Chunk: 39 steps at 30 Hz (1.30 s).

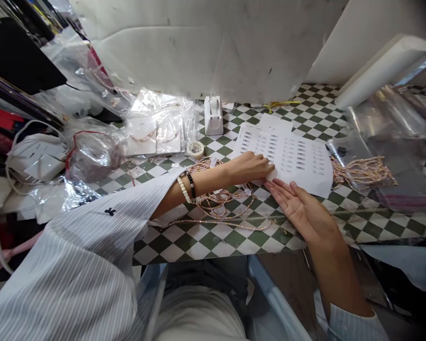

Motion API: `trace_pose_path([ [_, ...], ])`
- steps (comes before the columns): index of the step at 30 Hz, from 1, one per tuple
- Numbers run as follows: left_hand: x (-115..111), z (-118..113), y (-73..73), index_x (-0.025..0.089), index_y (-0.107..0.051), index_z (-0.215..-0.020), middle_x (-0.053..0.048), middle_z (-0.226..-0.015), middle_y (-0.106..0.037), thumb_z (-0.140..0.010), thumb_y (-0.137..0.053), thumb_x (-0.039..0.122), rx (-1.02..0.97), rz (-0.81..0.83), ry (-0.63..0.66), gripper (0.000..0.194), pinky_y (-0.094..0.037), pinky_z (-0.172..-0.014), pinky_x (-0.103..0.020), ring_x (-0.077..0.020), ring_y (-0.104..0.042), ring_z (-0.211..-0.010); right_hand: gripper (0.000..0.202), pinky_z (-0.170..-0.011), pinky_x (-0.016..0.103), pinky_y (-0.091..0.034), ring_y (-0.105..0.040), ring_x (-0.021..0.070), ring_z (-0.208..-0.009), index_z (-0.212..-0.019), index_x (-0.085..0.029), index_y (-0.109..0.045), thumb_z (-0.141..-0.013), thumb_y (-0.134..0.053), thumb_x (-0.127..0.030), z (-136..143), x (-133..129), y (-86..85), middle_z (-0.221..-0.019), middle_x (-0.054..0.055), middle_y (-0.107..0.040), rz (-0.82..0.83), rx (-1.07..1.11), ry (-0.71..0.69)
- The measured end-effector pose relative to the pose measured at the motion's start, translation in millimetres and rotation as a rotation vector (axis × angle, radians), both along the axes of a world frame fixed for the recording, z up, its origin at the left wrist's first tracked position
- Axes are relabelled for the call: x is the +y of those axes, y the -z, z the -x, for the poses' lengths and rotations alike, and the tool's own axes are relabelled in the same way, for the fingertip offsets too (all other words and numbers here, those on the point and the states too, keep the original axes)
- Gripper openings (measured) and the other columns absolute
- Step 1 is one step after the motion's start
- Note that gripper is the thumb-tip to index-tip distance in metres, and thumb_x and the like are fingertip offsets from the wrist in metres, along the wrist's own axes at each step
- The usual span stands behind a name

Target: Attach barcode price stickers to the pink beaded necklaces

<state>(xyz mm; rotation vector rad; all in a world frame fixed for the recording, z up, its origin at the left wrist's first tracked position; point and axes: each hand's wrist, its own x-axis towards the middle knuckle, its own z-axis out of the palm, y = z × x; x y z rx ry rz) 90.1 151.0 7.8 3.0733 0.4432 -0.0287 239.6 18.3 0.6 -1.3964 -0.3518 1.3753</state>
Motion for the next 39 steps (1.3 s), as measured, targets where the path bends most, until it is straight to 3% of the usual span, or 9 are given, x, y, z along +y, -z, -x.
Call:
trace_pose_path([
  [3, 4, -1, 6.2, 0.003, -0.038, -0.153, -0.024, -0.158, -0.045, -0.105, -0.047, 0.024, -0.016, 0.0, -0.004, 0.054, -0.047, -0.109, -0.045, -0.0328, -0.046, -0.144, 0.022, -0.104, 0.029, -0.057, -0.065, 0.0201, -0.127, -0.106, -0.015, -0.066, -0.093, -0.053, -0.027, 4, -2, -2.1, -0.129, 0.018, -0.067, -0.004, 0.03, 0.061],
  [8, 4, -7, 12.3, 0.002, -0.049, -0.146, -0.023, -0.138, -0.063, -0.102, -0.039, 0.008, -0.011, 0.028, 0.021, 0.046, -0.051, -0.097, -0.036, -0.0274, -0.061, -0.124, 0.019, -0.095, 0.035, -0.063, -0.066, 0.0255, -0.124, -0.101, -0.014, -0.065, -0.088, -0.057, -0.025, -8, -15, -6.7, -0.126, 0.022, -0.066, 0.016, -0.049, 0.22],
  [14, -2, -3, 15.5, 0.006, -0.056, -0.139, -0.021, -0.137, -0.063, -0.104, -0.042, 0.019, -0.054, 0.049, 0.026, 0.039, -0.049, -0.101, -0.038, -0.0285, -0.059, -0.123, 0.021, -0.056, 0.01, -0.049, -0.063, 0.0102, -0.093, -0.096, -0.015, -0.065, -0.079, -0.068, -0.002, -54, -18, 1.5, -0.104, 0.005, -0.065, -0.019, -0.477, 0.573],
  [18, -7, 0, 14.3, -0.001, -0.054, -0.138, -0.025, -0.14, -0.059, -0.106, -0.041, 0.026, -0.061, 0.067, 0.01, 0.044, -0.048, -0.102, -0.039, -0.0316, -0.056, -0.127, 0.023, -0.049, 0.013, -0.041, -0.057, 0.0068, -0.067, -0.1, -0.011, -0.065, -0.08, -0.072, 0.0, -68, -7, 1.9, -0.083, -0.001, -0.063, 0.02, -0.508, 0.525],
  [22, -15, 6, 13.0, 0.0, -0.053, -0.139, -0.025, -0.144, -0.055, -0.107, -0.039, 0.023, -0.089, 0.087, -0.039, 0.042, -0.048, -0.103, -0.039, -0.0314, -0.057, -0.128, 0.02, -0.048, 0.017, -0.041, -0.053, 0.007, -0.06, -0.099, -0.013, -0.067, -0.082, -0.077, -0.019, -56, 2, -2.1, -0.08, 0.001, -0.065, -0.066, -0.393, 0.487],
  [25, -24, 10, 16.2, 0.003, -0.054, -0.14, -0.025, -0.146, -0.054, -0.106, -0.04, 0.019, -0.133, 0.104, -0.064, 0.04, -0.048, -0.105, -0.044, -0.0331, -0.055, -0.132, 0.034, -0.06, 0.023, -0.054, -0.065, 0.0133, -0.077, -0.104, -0.018, -0.067, -0.075, -0.083, -0.025, -37, 9, 0.5, -0.098, 0.005, -0.072, -0.126, -0.276, 0.426],
  [28, -34, 11, 19.9, 0.0, -0.053, -0.14, -0.025, -0.149, -0.054, -0.106, -0.041, 0.018, -0.195, 0.125, -0.101, 0.04, -0.047, -0.11, -0.047, -0.0342, -0.053, -0.137, 0.049, -0.077, 0.029, -0.061, -0.07, 0.019, -0.099, -0.107, -0.021, -0.066, -0.062, -0.085, -0.011, -17, 17, 5.1, -0.115, 0.004, -0.073, -0.195, -0.213, 0.383],
  [32, -44, 10, 16.0, 0.002, -0.041, -0.151, -0.021, -0.161, -0.042, -0.11, -0.033, 0.023, -0.343, 0.166, -0.178, 0.047, -0.042, -0.12, -0.04, -0.0246, -0.042, -0.15, 0.05, -0.087, 0.026, -0.061, -0.067, 0.0185, -0.113, -0.105, -0.023, -0.067, -0.059, -0.085, -0.011, 6, 20, 0.3, -0.118, 0.001, -0.073, -0.317, -0.178, 0.331],
  [39, -39, 16, 1.0, 0.018, -0.072, -0.121, -0.005, -0.129, -0.074, -0.105, -0.052, 0.024, -0.864, 0.408, -0.27, 0.026, -0.059, -0.104, -0.036, -0.019, -0.07, -0.121, 0.047, -0.08, 0.024, -0.062, -0.07, 0.0176, -0.104, -0.099, -0.021, -0.071, -0.055, -0.089, -0.015, 31, 17, -14.9, -0.104, 0.0, -0.076, -0.366, -0.174, 0.285],
])
